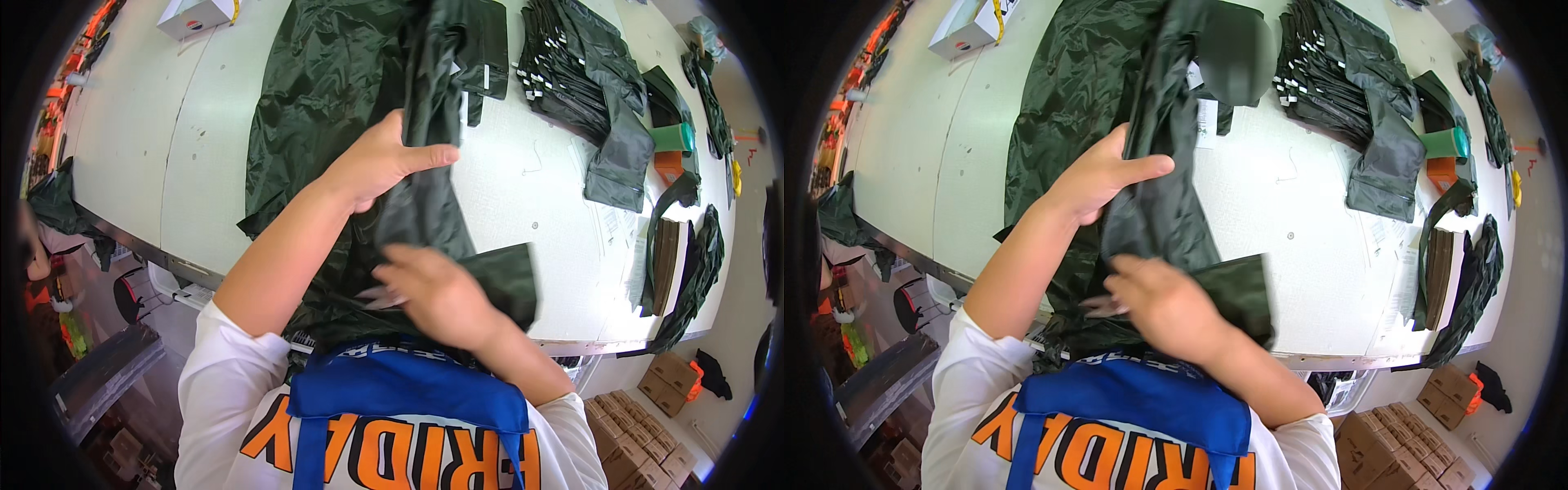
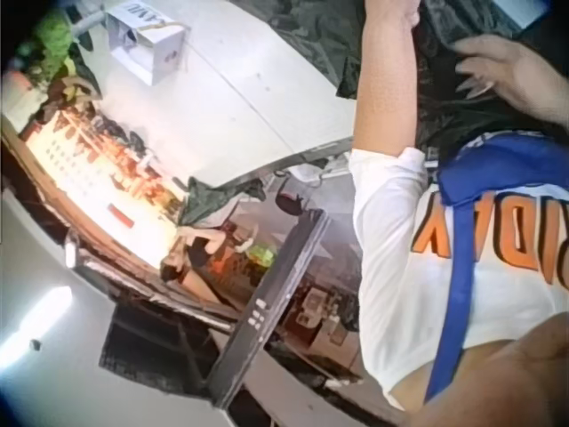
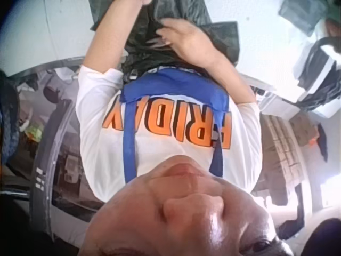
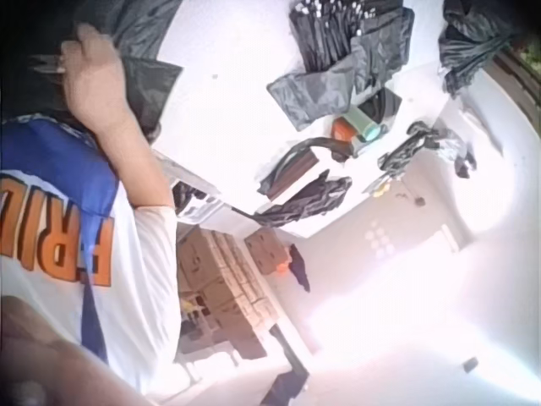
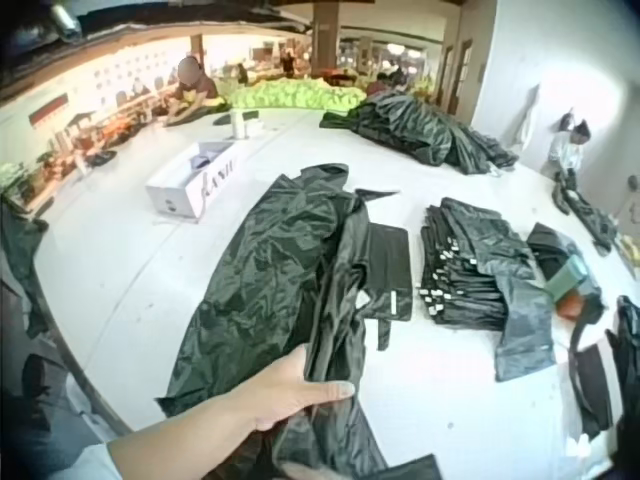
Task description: The person folds a large green tarp on a white table, aligns edges, and rolls it into a compact bundle. The person then places the folded tarp into a clear plastic packaging bag and sets it aside. The person repeats the process with a second tarp.
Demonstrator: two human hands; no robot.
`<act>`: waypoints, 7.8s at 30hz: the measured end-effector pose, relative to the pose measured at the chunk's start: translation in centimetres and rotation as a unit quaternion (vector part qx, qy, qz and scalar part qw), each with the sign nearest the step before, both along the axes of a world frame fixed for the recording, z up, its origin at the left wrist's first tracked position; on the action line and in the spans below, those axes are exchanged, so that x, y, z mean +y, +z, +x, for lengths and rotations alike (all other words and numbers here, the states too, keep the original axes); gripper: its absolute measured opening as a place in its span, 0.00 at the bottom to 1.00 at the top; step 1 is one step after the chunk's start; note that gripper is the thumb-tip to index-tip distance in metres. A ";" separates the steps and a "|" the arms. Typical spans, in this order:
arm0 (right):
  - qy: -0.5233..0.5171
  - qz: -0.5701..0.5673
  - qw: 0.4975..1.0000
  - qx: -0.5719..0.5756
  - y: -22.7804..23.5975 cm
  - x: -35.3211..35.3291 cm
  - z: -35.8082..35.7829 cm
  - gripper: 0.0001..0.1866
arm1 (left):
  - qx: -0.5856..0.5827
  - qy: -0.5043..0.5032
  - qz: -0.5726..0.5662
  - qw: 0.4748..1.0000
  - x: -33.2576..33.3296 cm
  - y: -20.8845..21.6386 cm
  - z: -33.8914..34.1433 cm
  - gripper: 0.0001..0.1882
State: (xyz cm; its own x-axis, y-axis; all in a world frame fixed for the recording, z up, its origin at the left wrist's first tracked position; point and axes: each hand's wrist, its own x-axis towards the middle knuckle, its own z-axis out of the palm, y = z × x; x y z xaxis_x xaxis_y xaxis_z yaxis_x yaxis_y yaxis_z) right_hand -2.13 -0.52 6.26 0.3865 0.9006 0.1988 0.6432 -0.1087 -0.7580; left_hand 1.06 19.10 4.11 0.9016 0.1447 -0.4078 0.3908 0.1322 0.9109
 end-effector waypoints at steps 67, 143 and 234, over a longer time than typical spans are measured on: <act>-0.120 0.182 0.950 -0.225 -3.2 1.6 4.5 0.12 | -0.127 0.383 -0.186 0.896 5.2 -0.8 -18.2 0.19; -0.253 0.054 0.857 0.445 6.7 1.1 -7.5 0.13 | -0.218 0.142 -0.191 0.946 -3.3 4.3 -21.4 0.23; -0.339 0.126 0.931 0.039 5.3 2.4 -3.8 0.13 | -0.312 0.183 0.284 0.888 -3.6 10.5 -19.6 0.14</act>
